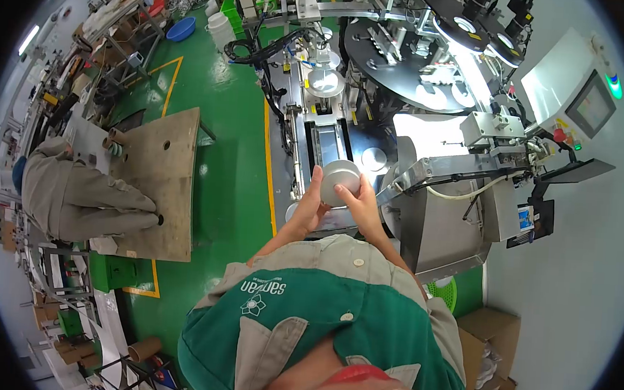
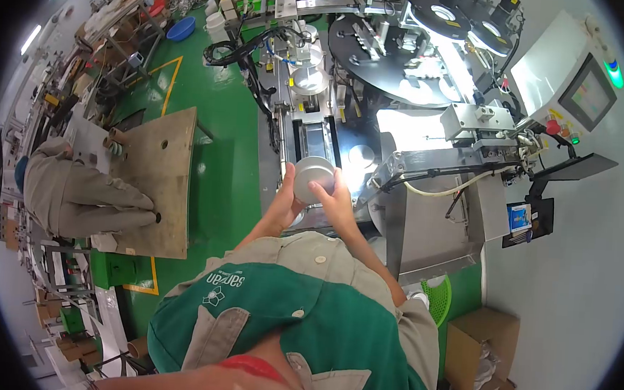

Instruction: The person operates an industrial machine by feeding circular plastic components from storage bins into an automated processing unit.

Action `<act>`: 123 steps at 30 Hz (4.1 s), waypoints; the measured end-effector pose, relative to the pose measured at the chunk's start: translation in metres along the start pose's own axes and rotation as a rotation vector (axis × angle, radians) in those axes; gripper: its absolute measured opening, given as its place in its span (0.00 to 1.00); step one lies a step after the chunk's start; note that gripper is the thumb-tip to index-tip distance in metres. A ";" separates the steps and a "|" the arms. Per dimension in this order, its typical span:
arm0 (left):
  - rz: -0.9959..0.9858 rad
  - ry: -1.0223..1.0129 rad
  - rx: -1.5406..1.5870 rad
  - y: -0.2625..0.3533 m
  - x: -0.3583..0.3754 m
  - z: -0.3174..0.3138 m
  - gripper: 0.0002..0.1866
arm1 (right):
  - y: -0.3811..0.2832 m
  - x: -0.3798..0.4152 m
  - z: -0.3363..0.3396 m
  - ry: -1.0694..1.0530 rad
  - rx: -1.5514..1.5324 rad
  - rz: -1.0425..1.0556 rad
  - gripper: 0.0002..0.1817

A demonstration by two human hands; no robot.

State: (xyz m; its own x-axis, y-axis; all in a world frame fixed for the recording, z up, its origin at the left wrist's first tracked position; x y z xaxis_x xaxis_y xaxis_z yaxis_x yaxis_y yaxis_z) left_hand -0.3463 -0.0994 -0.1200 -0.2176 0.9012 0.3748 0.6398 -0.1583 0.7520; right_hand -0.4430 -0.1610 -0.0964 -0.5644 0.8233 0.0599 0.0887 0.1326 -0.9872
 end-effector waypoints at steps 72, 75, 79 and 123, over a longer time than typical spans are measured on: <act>0.147 -0.126 0.563 0.068 0.031 0.131 0.15 | -0.019 0.008 -0.164 -0.154 0.638 0.350 0.37; 0.026 0.024 0.411 0.098 0.044 0.208 0.15 | 0.038 -0.025 -0.250 -0.217 0.698 0.367 0.25; -0.107 0.152 0.076 0.160 0.074 0.313 0.19 | 0.073 -0.057 -0.344 -0.063 0.290 0.043 0.15; 0.231 -1.101 -1.084 0.370 -0.532 0.356 0.12 | 0.197 -0.594 -0.338 1.185 0.293 -0.266 0.19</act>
State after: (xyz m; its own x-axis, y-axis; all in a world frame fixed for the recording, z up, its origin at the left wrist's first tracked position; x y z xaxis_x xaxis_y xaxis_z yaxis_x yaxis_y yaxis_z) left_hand 0.2685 -0.4939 -0.2338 0.7434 0.5815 0.3306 -0.3399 -0.0973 0.9354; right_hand 0.1871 -0.4380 -0.2763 0.5629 0.7997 0.2086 -0.1860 0.3685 -0.9108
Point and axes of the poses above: each hand's wrist, its own x-axis away from the middle knuckle, its own z-axis out of the back of the hand, y = z × x, the point moved 6 cm from there along -x, towards the middle knuckle, and after that the axes turned 3 degrees about -x, right-handed, at the moved point
